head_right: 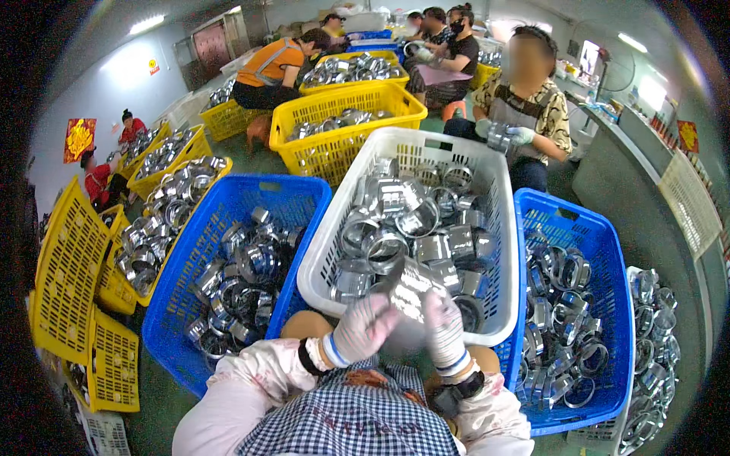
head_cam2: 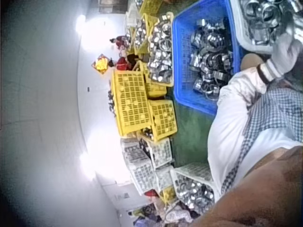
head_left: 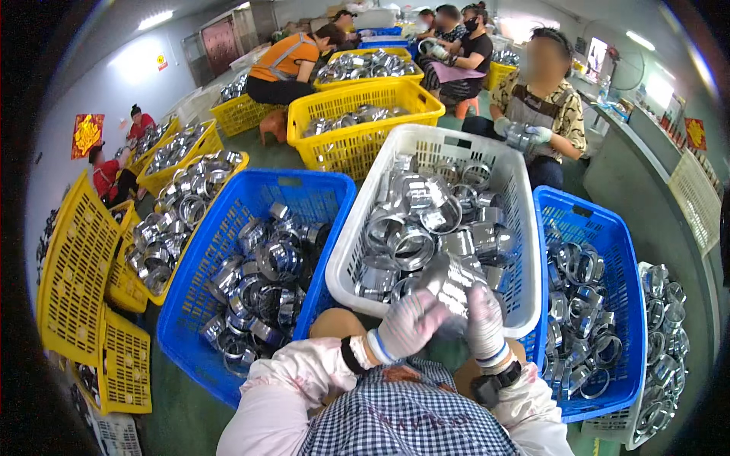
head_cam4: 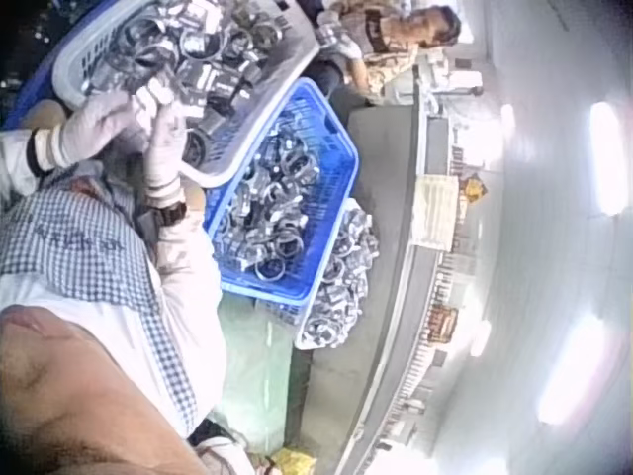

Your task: The worker is sorting circular metal rings from a white basket into separate blue bins on the factory floor.

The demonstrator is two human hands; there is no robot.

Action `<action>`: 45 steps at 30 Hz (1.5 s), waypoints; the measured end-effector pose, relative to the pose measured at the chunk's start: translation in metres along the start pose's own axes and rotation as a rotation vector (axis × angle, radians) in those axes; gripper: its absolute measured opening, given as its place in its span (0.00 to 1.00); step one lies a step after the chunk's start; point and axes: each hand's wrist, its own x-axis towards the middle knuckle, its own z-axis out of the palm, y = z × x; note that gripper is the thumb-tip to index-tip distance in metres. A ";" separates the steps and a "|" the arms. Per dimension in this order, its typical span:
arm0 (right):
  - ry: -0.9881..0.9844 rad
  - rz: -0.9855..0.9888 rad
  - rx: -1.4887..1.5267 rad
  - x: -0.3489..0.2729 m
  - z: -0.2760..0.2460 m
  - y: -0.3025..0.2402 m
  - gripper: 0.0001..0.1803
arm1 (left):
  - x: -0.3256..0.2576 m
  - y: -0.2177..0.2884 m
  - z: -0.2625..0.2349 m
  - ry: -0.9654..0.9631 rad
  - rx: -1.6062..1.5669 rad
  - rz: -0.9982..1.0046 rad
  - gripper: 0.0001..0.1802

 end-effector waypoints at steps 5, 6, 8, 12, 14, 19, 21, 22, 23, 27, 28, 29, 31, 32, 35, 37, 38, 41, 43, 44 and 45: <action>-0.298 -0.164 -0.923 0.008 -0.016 0.017 0.14 | 0.010 -0.005 -0.013 0.174 -0.278 -0.243 0.13; -0.096 -0.120 -0.659 0.005 -0.009 0.001 0.15 | 0.005 -0.009 -0.013 0.118 0.154 0.169 0.11; 0.099 0.142 -0.161 0.006 -0.009 0.010 0.21 | -0.005 -0.011 -0.010 -0.007 0.129 -0.037 0.15; -0.021 -0.046 -0.461 0.007 -0.010 0.014 0.22 | 0.007 -0.007 -0.003 0.184 -0.198 -0.224 0.18; 0.063 -0.074 -0.426 0.014 -0.015 0.019 0.23 | 0.005 -0.005 -0.009 0.134 -0.114 -0.175 0.16; -0.262 -0.678 -1.670 0.013 -0.024 0.033 0.14 | 0.019 -0.027 -0.031 0.360 -0.126 -0.230 0.21; -0.409 -0.684 -1.638 0.018 -0.033 0.008 0.13 | 0.037 -0.028 -0.083 0.447 -0.184 -0.332 0.24; -0.217 -0.649 -1.578 0.015 -0.058 0.008 0.12 | 0.033 -0.036 -0.115 0.503 -0.440 -0.257 0.24; -0.017 -0.598 -1.518 0.005 -0.087 0.006 0.11 | 0.030 -0.049 -0.142 0.546 -0.707 -0.186 0.23; 1.004 -0.589 -0.434 -0.017 -0.147 -0.044 0.17 | 0.023 -0.105 -0.225 1.117 -0.812 -0.133 0.19; 0.930 -0.653 -0.217 -0.032 -0.214 -0.043 0.20 | 0.014 -0.130 -0.242 1.238 -0.854 -0.272 0.21; 0.851 -0.718 -0.005 -0.047 -0.272 -0.036 0.23 | 0.008 -0.155 -0.246 1.350 -0.893 -0.420 0.25; 1.033 -0.458 0.402 -0.024 -0.222 -0.042 0.24 | -0.008 -0.185 -0.241 1.150 -0.945 -0.326 0.19; 0.845 -0.500 0.214 -0.028 -0.234 -0.025 0.24 | -0.003 -0.198 -0.219 1.102 -0.918 -0.451 0.19; 0.656 -0.361 0.077 0.003 -0.170 -0.016 0.27 | 0.001 -0.257 -0.176 0.431 -0.864 -0.727 0.17; 0.662 -0.305 0.062 0.010 -0.150 -0.021 0.27 | 0.067 -0.182 -0.063 0.261 -0.604 -0.872 0.15; 0.653 -0.267 0.014 0.020 -0.136 -0.016 0.28 | 0.078 -0.191 -0.058 -0.078 -0.375 -0.832 0.20; 0.595 -0.243 -0.028 0.031 -0.100 -0.009 0.30 | 0.103 -0.180 -0.006 -0.547 0.829 -0.739 0.32; 0.513 -0.188 -0.032 0.032 -0.088 -0.006 0.30 | 0.103 -0.222 -0.003 -0.552 1.055 -0.654 0.36; 0.483 -0.196 0.018 0.032 -0.092 0.002 0.30 | 0.105 -0.226 -0.003 -0.487 0.956 -0.667 0.37; 0.465 -0.195 0.009 0.032 -0.093 0.005 0.30 | 0.107 -0.226 -0.005 -0.421 0.858 -0.682 0.37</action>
